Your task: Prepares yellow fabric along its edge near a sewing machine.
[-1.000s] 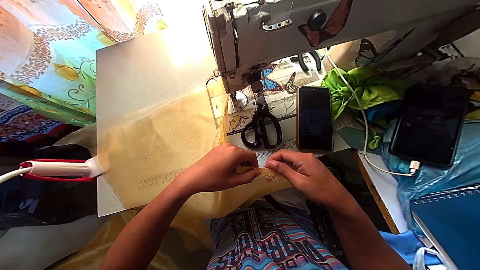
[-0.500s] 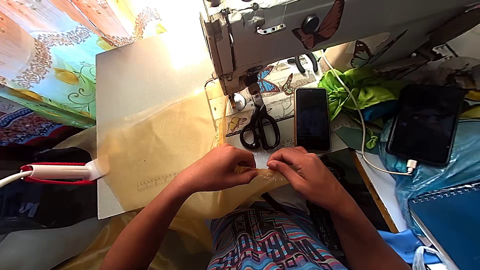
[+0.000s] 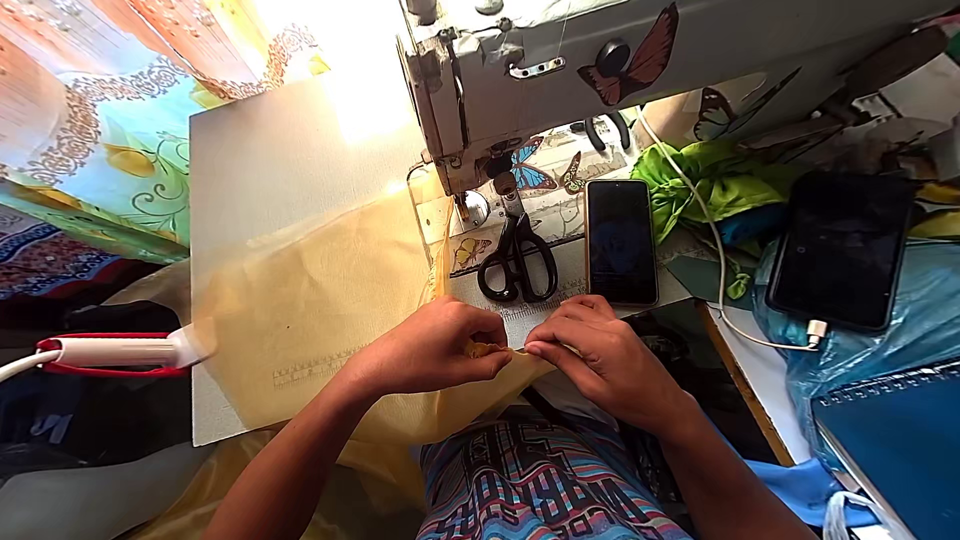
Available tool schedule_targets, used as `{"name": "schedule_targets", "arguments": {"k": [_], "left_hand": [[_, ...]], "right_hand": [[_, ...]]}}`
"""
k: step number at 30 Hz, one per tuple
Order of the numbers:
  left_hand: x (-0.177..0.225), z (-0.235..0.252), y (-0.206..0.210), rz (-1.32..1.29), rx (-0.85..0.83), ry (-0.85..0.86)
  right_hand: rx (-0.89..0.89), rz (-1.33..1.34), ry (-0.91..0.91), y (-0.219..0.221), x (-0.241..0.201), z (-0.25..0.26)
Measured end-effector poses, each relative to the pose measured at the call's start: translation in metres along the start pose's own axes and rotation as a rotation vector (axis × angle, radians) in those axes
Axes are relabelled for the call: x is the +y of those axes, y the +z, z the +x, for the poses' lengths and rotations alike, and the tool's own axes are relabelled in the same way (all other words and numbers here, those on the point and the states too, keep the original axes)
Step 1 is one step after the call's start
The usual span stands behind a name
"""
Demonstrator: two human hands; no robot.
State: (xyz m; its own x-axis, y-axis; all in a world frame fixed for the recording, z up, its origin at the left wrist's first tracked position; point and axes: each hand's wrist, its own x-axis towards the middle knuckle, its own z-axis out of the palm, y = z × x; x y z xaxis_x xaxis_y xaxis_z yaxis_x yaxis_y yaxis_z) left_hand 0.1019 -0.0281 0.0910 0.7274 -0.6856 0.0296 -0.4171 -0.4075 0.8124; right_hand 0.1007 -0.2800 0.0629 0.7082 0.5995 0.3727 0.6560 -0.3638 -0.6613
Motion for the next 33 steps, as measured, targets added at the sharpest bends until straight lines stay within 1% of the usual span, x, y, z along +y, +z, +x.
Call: {"name": "schedule_targets", "arguments": {"k": [2, 4, 5, 7, 10, 11, 12, 13, 14, 17, 18, 20, 22, 23, 24, 26, 28, 30, 31, 32, 33], "left_hand": [[0.000, -0.003, 0.001, 0.014, 0.001, 0.003], [0.000, -0.006, 0.002, 0.006, 0.015, 0.015], [0.000, -0.006, 0.003, 0.003, 0.026, 0.032], [-0.001, -0.004, 0.005, 0.011, 0.046, 0.094], [0.001, -0.002, 0.013, 0.088, 0.055, 0.168], [0.002, -0.002, 0.016, 0.158, 0.068, 0.178], [0.003, -0.003, 0.019, 0.227, 0.086, 0.183], [0.003, -0.003, 0.022, 0.272, 0.100, 0.185], [0.004, -0.004, 0.024, 0.293, 0.112, 0.189], [0.007, -0.005, 0.023, 0.261, 0.163, 0.163], [0.006, -0.006, 0.021, 0.232, 0.178, 0.138], [0.005, -0.007, 0.017, 0.186, 0.190, 0.091], [0.003, -0.008, 0.015, 0.169, 0.177, 0.065], [0.003, -0.008, 0.016, 0.172, 0.170, 0.059], [0.002, -0.007, 0.018, 0.180, 0.167, 0.057], [0.001, -0.004, 0.021, 0.194, 0.173, 0.066], [0.001, -0.003, 0.020, 0.191, 0.178, 0.069], [0.001, -0.005, 0.020, 0.187, 0.185, 0.063], [0.001, -0.006, 0.020, 0.186, 0.191, 0.055], [0.000, -0.008, 0.019, 0.183, 0.195, 0.044], [0.000, -0.010, 0.019, 0.178, 0.197, 0.030]], "right_hand": [[-0.005, 0.003, 0.008, -0.005, -0.002, -0.001], [-0.042, 0.150, 0.059, -0.011, -0.003, -0.003], [-0.054, 0.286, 0.079, -0.013, -0.004, -0.003], [-0.065, 0.644, 0.067, -0.016, -0.005, 0.000], [-0.053, 1.180, -0.029, -0.015, -0.008, 0.005], [-0.048, 1.290, -0.059, -0.015, -0.010, 0.006], [-0.046, 1.346, -0.070, -0.015, -0.011, 0.006], [-0.033, 1.322, -0.057, -0.015, -0.012, 0.005], [-0.001, 1.200, -0.014, -0.014, -0.013, 0.003], [0.171, 0.647, 0.158, -0.003, -0.014, -0.004], [0.217, 0.535, 0.184, -0.002, -0.012, -0.006], [0.302, 0.336, 0.195, -0.009, -0.008, -0.008], [0.385, -0.050, 0.185, -0.026, 0.002, -0.007], [0.397, -0.248, 0.203, -0.036, 0.009, -0.004], [0.371, -0.394, 0.262, -0.044, 0.019, -0.001], [0.263, -0.561, 0.426, -0.051, 0.044, 0.004], [0.192, -0.599, 0.520, -0.048, 0.065, 0.008], [0.190, -0.519, 0.494, -0.048, 0.060, 0.010], [0.223, -0.421, 0.416, -0.051, 0.044, 0.009], [0.284, -0.255, 0.277, -0.055, 0.021, 0.006], [0.318, 0.013, 0.108, -0.059, -0.005, 0.002]]}}
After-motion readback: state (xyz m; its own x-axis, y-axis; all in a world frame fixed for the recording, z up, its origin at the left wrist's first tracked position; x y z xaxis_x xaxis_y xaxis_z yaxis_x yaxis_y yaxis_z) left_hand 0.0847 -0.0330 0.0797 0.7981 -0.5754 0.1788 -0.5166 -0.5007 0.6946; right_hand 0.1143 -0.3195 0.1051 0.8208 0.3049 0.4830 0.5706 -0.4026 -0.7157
